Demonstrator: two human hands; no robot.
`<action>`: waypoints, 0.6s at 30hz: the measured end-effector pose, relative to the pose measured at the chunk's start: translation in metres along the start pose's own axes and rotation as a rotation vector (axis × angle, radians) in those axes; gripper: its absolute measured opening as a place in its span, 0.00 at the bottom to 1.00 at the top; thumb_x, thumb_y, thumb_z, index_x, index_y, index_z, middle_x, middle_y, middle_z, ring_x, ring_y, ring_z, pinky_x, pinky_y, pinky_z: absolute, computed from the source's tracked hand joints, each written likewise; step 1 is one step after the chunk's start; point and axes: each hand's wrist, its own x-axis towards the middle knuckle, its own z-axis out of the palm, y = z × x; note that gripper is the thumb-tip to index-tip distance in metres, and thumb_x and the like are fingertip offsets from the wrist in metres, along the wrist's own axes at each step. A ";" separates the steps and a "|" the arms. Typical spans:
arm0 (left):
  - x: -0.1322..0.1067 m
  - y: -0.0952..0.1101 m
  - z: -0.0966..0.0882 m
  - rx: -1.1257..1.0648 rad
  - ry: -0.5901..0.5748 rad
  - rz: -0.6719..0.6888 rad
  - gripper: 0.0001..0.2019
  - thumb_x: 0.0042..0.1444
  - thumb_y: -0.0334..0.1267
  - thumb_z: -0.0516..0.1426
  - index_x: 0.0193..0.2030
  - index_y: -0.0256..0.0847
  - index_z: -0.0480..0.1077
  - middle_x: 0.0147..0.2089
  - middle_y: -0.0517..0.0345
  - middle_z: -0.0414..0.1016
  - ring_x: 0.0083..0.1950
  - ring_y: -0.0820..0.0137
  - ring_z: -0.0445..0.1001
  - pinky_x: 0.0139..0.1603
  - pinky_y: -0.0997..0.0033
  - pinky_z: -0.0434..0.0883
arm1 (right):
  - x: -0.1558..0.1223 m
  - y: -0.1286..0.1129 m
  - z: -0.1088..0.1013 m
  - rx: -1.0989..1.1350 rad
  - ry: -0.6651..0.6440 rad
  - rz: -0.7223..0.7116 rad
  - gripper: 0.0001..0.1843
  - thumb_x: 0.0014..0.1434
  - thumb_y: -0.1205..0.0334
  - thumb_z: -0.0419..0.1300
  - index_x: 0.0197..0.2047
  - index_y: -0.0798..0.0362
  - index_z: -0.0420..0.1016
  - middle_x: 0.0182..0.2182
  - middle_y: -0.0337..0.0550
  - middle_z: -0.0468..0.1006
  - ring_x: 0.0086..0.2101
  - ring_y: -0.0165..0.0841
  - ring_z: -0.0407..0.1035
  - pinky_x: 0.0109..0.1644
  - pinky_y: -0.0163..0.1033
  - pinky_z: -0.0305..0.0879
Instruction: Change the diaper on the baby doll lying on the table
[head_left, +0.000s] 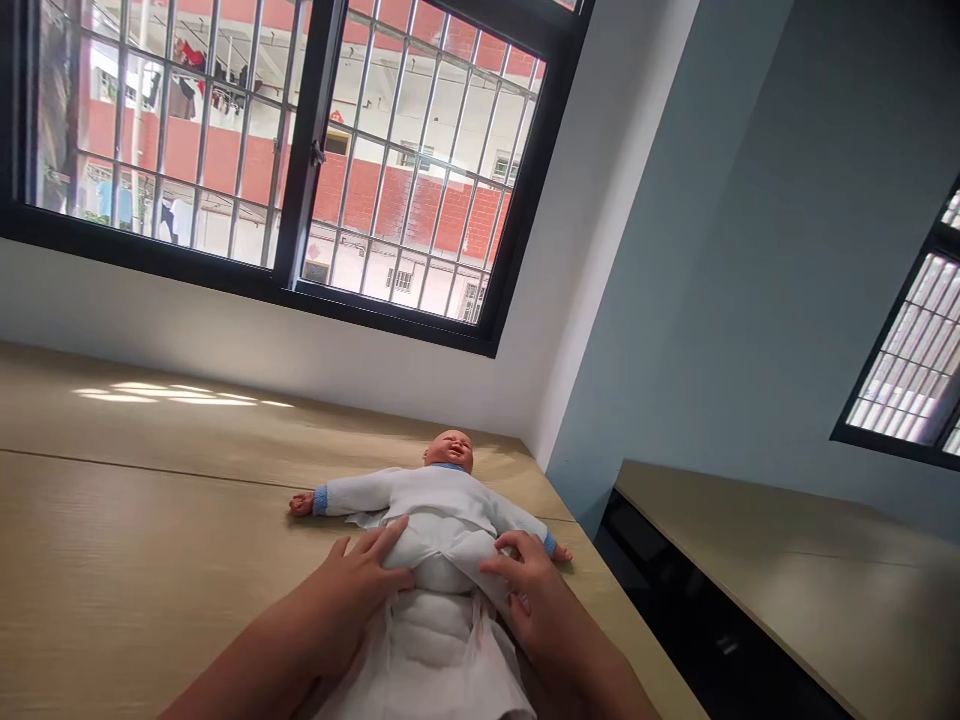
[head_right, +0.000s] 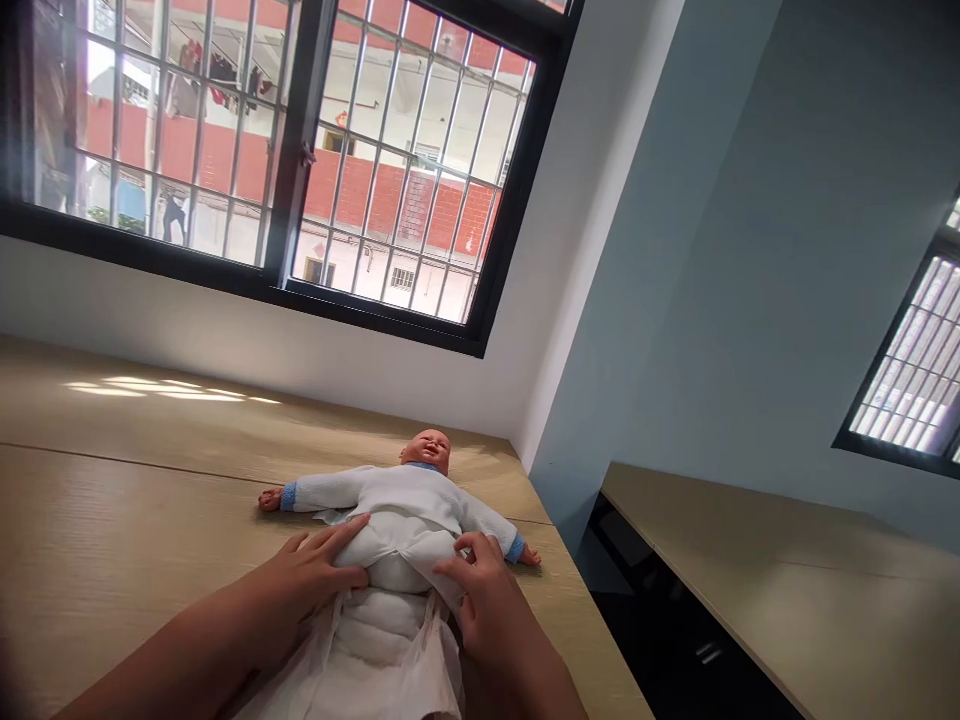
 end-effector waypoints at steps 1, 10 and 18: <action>0.002 0.002 0.003 0.030 0.037 0.008 0.32 0.34 0.21 0.58 0.49 0.46 0.77 0.78 0.50 0.43 0.73 0.42 0.52 0.66 0.43 0.58 | -0.001 -0.002 0.001 0.001 -0.018 0.009 0.30 0.50 0.76 0.52 0.51 0.42 0.79 0.58 0.45 0.66 0.57 0.41 0.63 0.62 0.45 0.60; 0.014 -0.001 0.013 -0.275 0.171 -0.034 0.06 0.48 0.36 0.59 0.29 0.41 0.78 0.72 0.57 0.61 0.58 0.52 0.70 0.61 0.59 0.65 | -0.010 -0.016 -0.008 0.126 -0.365 0.161 0.34 0.42 0.65 0.70 0.54 0.40 0.78 0.66 0.43 0.55 0.62 0.50 0.59 0.65 0.47 0.57; 0.004 0.005 -0.004 -0.415 0.161 0.030 0.10 0.54 0.43 0.58 0.34 0.42 0.79 0.62 0.54 0.71 0.51 0.56 0.75 0.57 0.68 0.67 | 0.018 0.021 0.023 0.363 -0.090 0.359 0.27 0.46 0.58 0.68 0.51 0.51 0.80 0.56 0.52 0.70 0.57 0.51 0.63 0.62 0.53 0.59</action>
